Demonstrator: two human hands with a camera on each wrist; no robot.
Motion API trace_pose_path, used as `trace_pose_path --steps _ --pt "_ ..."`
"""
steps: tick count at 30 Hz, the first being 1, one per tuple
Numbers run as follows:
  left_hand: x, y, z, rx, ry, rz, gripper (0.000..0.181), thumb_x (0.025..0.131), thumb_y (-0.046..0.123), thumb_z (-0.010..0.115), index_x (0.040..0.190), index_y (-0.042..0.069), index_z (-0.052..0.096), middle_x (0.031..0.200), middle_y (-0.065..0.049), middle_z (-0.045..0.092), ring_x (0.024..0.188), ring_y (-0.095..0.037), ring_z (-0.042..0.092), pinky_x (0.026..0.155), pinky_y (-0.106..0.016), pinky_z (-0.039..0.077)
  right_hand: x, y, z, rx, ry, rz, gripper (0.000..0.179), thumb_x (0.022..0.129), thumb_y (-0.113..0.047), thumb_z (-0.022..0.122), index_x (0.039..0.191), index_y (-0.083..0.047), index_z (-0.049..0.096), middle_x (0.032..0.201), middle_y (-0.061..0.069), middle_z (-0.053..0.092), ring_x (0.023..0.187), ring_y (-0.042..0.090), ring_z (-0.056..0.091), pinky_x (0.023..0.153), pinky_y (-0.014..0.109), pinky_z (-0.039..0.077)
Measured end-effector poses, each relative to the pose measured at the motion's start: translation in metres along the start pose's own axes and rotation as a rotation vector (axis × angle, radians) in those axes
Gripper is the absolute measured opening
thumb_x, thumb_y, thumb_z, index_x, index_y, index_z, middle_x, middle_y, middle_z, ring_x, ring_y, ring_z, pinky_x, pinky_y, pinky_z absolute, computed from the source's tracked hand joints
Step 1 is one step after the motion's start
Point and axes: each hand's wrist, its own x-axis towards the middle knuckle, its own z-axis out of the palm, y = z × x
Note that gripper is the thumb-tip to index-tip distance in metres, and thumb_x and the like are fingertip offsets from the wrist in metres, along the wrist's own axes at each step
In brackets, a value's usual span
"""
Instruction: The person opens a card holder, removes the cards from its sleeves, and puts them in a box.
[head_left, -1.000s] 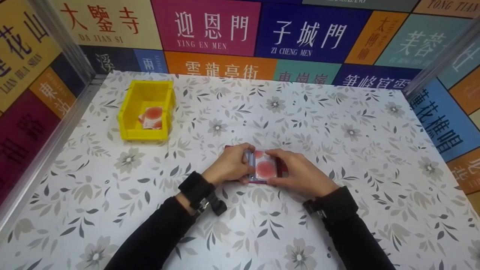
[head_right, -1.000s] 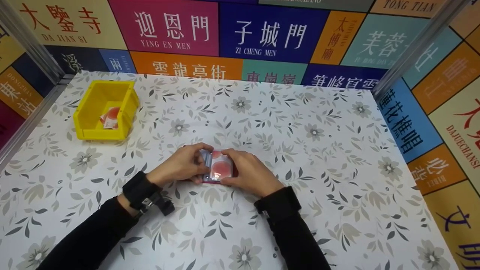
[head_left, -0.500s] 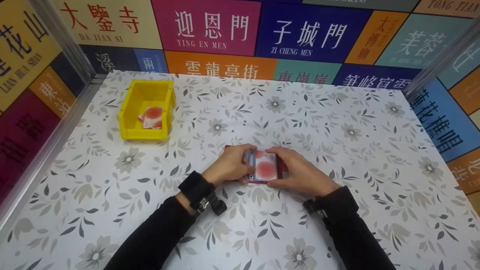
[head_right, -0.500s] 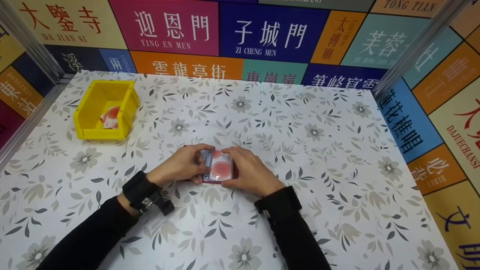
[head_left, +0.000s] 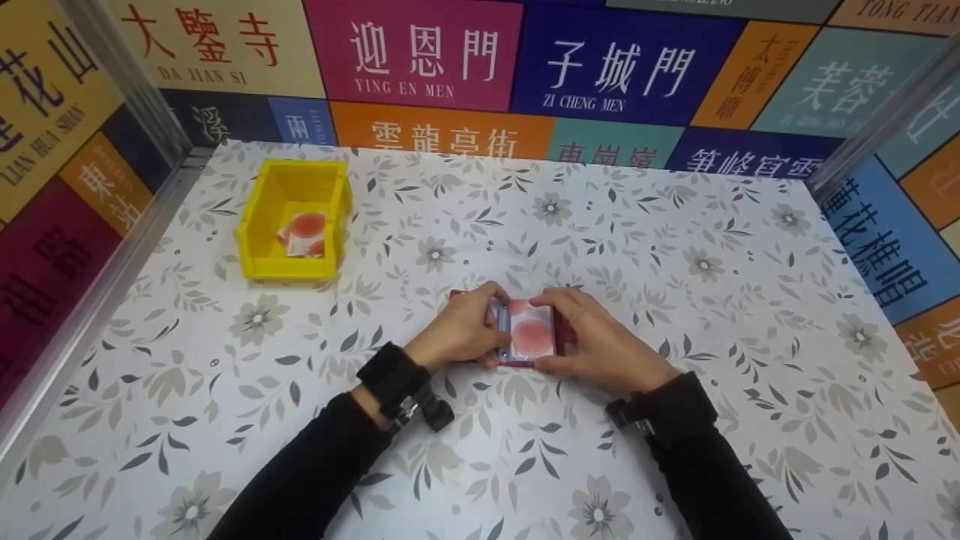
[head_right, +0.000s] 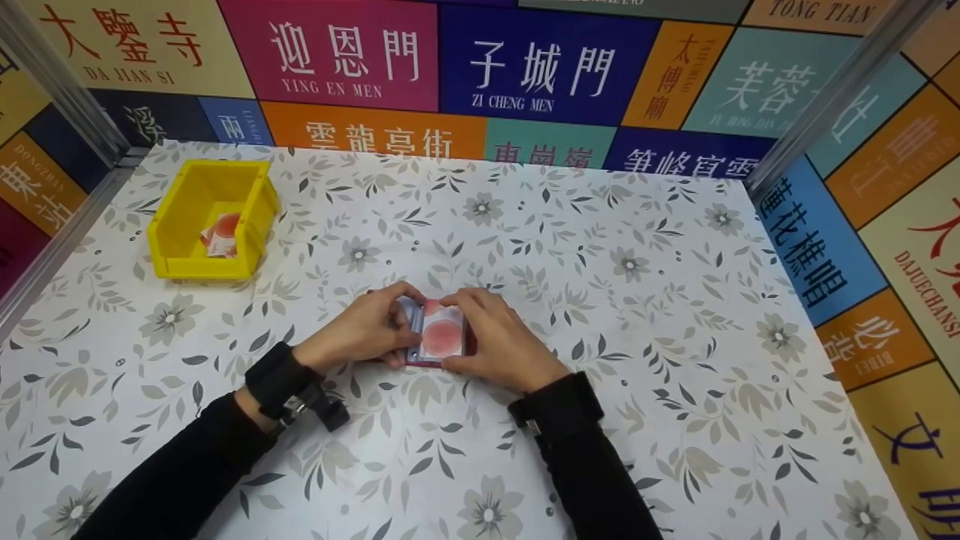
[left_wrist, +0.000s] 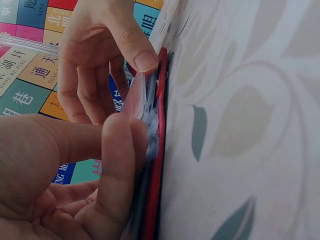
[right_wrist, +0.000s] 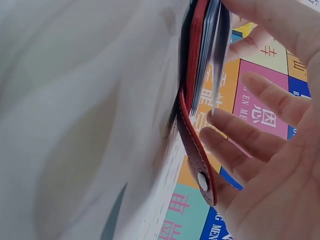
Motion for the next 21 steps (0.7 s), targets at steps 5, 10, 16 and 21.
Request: trace_pose_path --steps 5,10,16,21 --pt "0.0003 0.0027 0.0008 -0.052 0.004 -0.051 0.029 0.095 0.005 0.077 0.12 0.003 0.062 0.079 -0.005 0.068 0.048 -0.01 0.065 0.048 -0.027 0.058 0.0011 0.0005 0.0003 -0.002 0.019 -0.055 0.077 0.085 -0.031 0.093 0.151 -0.024 0.055 0.161 0.005 0.049 0.149 0.028 0.049 0.125 0.051 0.043" --pt "0.0023 0.0033 0.0001 -0.115 0.023 -0.119 0.018 0.097 0.008 0.075 0.112 0.003 0.067 0.08 -0.006 0.069 0.048 -0.01 0.065 0.048 -0.025 0.058 0.0016 -0.0001 0.0002 0.018 0.026 -0.08 0.077 0.083 -0.027 0.094 0.15 -0.022 0.057 0.16 0.006 0.051 0.148 0.029 0.051 0.124 0.051 0.044" --pt "0.0045 0.0009 0.0006 -0.117 0.033 -0.126 0.008 0.1 0.011 0.074 0.098 0.005 0.07 0.078 -0.004 0.069 0.047 -0.009 0.064 0.047 -0.023 0.056 0.0009 0.0006 0.0 0.022 0.036 -0.103 0.074 0.084 -0.027 0.094 0.148 -0.02 0.058 0.159 0.007 0.052 0.145 0.027 0.053 0.123 0.048 0.045" --pt "0.0052 -0.0006 0.0003 -0.132 0.019 -0.135 0.012 0.1 0.013 0.075 0.092 0.006 0.07 0.071 -0.003 0.069 0.047 -0.009 0.062 0.045 -0.021 0.054 0.0007 0.0014 -0.0001 0.023 0.044 -0.117 0.073 0.083 -0.027 0.095 0.147 -0.019 0.059 0.159 0.009 0.052 0.146 0.027 0.053 0.123 0.048 0.045"
